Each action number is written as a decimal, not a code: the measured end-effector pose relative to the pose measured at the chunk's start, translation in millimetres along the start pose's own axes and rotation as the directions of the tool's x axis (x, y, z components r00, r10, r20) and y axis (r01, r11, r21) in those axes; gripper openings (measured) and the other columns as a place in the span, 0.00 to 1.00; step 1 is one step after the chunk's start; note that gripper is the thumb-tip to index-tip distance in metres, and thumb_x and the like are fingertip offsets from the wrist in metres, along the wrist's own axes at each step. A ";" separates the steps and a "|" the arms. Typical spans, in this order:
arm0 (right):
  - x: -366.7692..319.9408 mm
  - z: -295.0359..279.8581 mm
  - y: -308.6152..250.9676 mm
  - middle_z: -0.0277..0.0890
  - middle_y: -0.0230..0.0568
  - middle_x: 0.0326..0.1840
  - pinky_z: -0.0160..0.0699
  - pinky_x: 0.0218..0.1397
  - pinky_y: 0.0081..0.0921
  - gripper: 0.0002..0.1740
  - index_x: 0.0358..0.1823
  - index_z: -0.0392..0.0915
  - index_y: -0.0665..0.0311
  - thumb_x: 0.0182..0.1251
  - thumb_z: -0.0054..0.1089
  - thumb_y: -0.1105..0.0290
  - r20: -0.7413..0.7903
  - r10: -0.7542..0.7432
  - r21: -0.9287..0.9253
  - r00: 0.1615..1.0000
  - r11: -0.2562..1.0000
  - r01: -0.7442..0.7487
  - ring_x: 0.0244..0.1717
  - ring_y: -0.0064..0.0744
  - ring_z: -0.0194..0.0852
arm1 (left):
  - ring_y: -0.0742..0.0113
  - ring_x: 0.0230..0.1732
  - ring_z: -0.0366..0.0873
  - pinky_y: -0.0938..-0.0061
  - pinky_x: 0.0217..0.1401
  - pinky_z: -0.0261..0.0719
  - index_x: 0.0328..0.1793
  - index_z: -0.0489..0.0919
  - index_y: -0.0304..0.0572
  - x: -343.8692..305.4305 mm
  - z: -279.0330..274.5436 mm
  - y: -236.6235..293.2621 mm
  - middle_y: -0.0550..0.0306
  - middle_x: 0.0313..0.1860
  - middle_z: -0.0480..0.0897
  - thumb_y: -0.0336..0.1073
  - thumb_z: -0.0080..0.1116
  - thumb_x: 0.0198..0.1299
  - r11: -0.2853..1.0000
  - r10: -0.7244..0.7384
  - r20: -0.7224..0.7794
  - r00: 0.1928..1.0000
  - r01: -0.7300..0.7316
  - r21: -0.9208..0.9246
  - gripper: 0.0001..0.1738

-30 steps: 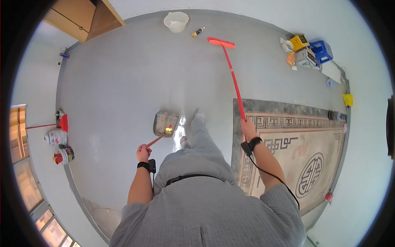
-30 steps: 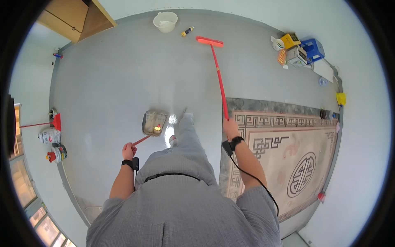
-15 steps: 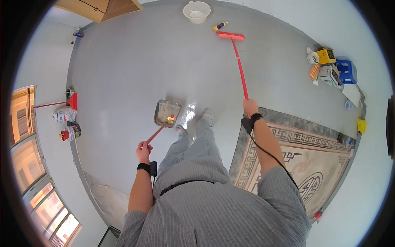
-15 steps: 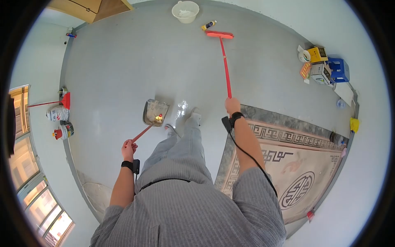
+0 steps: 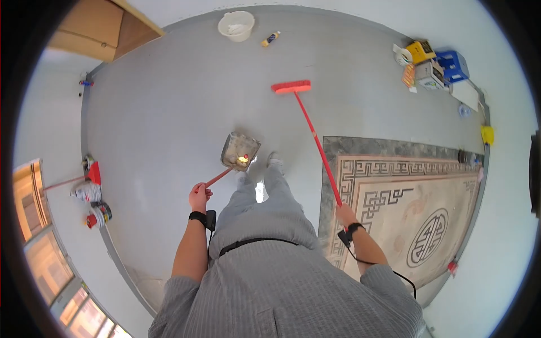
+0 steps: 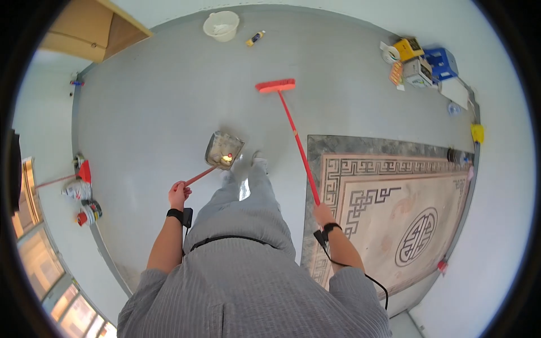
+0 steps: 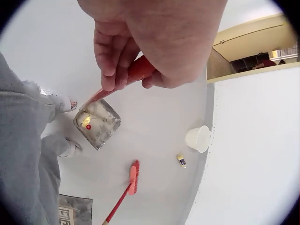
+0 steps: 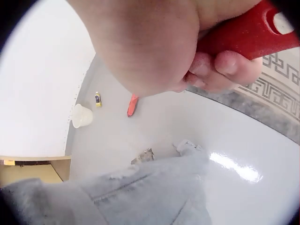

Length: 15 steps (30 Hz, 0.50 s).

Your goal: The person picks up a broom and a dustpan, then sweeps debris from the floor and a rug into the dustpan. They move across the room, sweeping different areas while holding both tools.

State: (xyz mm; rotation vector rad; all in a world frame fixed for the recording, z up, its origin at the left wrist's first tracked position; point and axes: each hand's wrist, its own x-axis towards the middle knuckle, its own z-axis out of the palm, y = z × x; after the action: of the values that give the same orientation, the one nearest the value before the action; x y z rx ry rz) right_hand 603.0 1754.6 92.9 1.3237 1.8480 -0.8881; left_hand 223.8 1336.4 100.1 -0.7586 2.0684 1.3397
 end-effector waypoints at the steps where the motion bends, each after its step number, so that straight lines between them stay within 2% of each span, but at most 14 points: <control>1: -13.5 16.9 20.0 0.78 0.69 0.37 0.76 0.46 0.53 0.26 0.42 0.76 0.76 0.71 0.46 0.54 0.028 0.050 0.058 0.998 0.997 -0.052 0.45 0.67 0.77 | 0.71 0.25 0.81 0.81 0.25 0.75 0.45 0.81 0.41 6.7 4.5 5.7 0.58 0.27 0.81 0.36 0.52 0.65 0.999 -0.001 0.025 1.000 0.000 0.034 0.10; 3: -61.2 26.8 32.3 0.78 0.69 0.38 0.76 0.47 0.53 0.26 0.43 0.76 0.76 0.70 0.46 0.54 0.020 0.023 0.018 1.000 1.000 -0.023 0.45 0.67 0.77 | 0.70 0.25 0.81 0.80 0.25 0.76 0.45 0.81 0.41 19.7 9.7 9.5 0.57 0.27 0.81 0.36 0.52 0.65 0.998 0.011 0.069 0.998 -0.016 0.061 0.10; 4: -67.5 43.7 51.9 0.78 0.68 0.39 0.75 0.47 0.55 0.25 0.43 0.77 0.74 0.70 0.46 0.55 0.063 0.072 0.037 0.995 0.997 -0.075 0.46 0.67 0.76 | 0.70 0.24 0.81 0.79 0.25 0.76 0.45 0.81 0.41 27.5 15.0 13.0 0.57 0.26 0.81 0.36 0.52 0.64 0.996 0.023 0.094 0.995 -0.031 0.079 0.10; 5: -89.0 49.1 54.5 0.79 0.64 0.34 0.77 0.42 0.50 0.24 0.41 0.78 0.73 0.69 0.48 0.55 -0.029 0.084 0.138 0.996 0.987 -0.079 0.41 0.61 0.80 | 0.70 0.24 0.81 0.79 0.25 0.76 0.45 0.81 0.41 34.2 21.6 16.2 0.57 0.26 0.81 0.36 0.52 0.64 0.996 0.033 0.119 0.992 -0.042 0.079 0.10; 6: -105.8 52.6 55.7 0.79 0.64 0.34 0.77 0.42 0.50 0.24 0.41 0.78 0.73 0.69 0.48 0.55 -0.044 0.099 0.149 0.994 0.985 -0.092 0.41 0.61 0.80 | 0.70 0.24 0.81 0.80 0.25 0.75 0.45 0.81 0.42 38.7 26.1 16.7 0.57 0.27 0.81 0.36 0.52 0.64 0.992 0.037 0.129 0.991 -0.052 0.115 0.10; 8: -127.3 56.6 59.2 0.78 0.53 0.25 0.75 0.32 0.42 0.23 0.39 0.78 0.73 0.69 0.51 0.54 0.032 0.205 0.415 0.978 0.888 -0.199 0.31 0.48 0.81 | 0.69 0.24 0.80 0.81 0.24 0.75 0.46 0.80 0.43 42.5 34.4 15.1 0.57 0.27 0.81 0.37 0.52 0.64 0.986 0.042 0.150 0.988 -0.065 0.151 0.10; 9: -131.6 55.8 58.2 0.78 0.53 0.25 0.75 0.32 0.42 0.23 0.39 0.78 0.73 0.69 0.51 0.54 0.022 0.206 0.419 0.978 0.887 -0.196 0.31 0.48 0.81 | 0.69 0.24 0.80 0.80 0.25 0.75 0.46 0.80 0.43 44.0 38.3 14.3 0.57 0.27 0.81 0.37 0.52 0.64 0.981 0.050 0.153 0.987 -0.077 0.176 0.10; 11: -147.6 47.1 46.5 0.74 0.43 0.20 0.70 0.25 0.34 0.22 0.34 0.77 0.70 0.69 0.53 0.54 0.074 0.294 0.578 0.953 0.766 -0.281 0.22 0.35 0.74 | 0.69 0.23 0.80 0.80 0.25 0.75 0.46 0.81 0.43 45.0 47.6 21.5 0.57 0.26 0.81 0.37 0.52 0.64 0.974 0.053 0.157 0.986 -0.086 0.211 0.10; 12: -143.7 42.0 43.7 0.74 0.43 0.20 0.70 0.25 0.34 0.22 0.34 0.77 0.70 0.69 0.53 0.54 0.079 0.301 0.581 0.950 0.761 -0.289 0.22 0.35 0.74 | 0.69 0.23 0.80 0.80 0.24 0.75 0.46 0.81 0.42 44.3 49.5 24.5 0.57 0.26 0.81 0.36 0.52 0.64 0.967 0.072 0.171 0.983 -0.111 0.231 0.10; 14: -120.7 19.9 32.7 0.72 0.37 0.19 0.67 0.20 0.32 0.21 0.30 0.76 0.68 0.71 0.51 0.55 -0.130 0.237 0.553 0.963 0.823 -0.128 0.18 0.30 0.70 | 0.69 0.23 0.80 0.81 0.24 0.74 0.46 0.81 0.42 42.5 52.4 26.0 0.57 0.25 0.81 0.36 0.53 0.64 0.956 0.081 0.190 0.978 -0.130 0.262 0.10; 15: -107.4 -1.2 21.7 0.69 0.33 0.17 0.64 0.19 0.29 0.22 0.27 0.75 0.65 0.71 0.50 0.53 -0.127 0.216 0.633 0.968 0.769 -0.089 0.16 0.26 0.67 | 0.69 0.23 0.80 0.81 0.23 0.74 0.46 0.81 0.42 44.4 50.7 26.1 0.57 0.25 0.81 0.35 0.53 0.64 0.956 0.090 0.190 0.978 -0.138 0.259 0.10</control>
State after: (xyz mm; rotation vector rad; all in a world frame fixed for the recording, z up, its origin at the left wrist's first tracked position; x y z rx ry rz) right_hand 650.0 1708.4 180.5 1.9977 1.5973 -1.4004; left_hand 182.2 1385.3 67.0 -0.3924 2.1202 1.1062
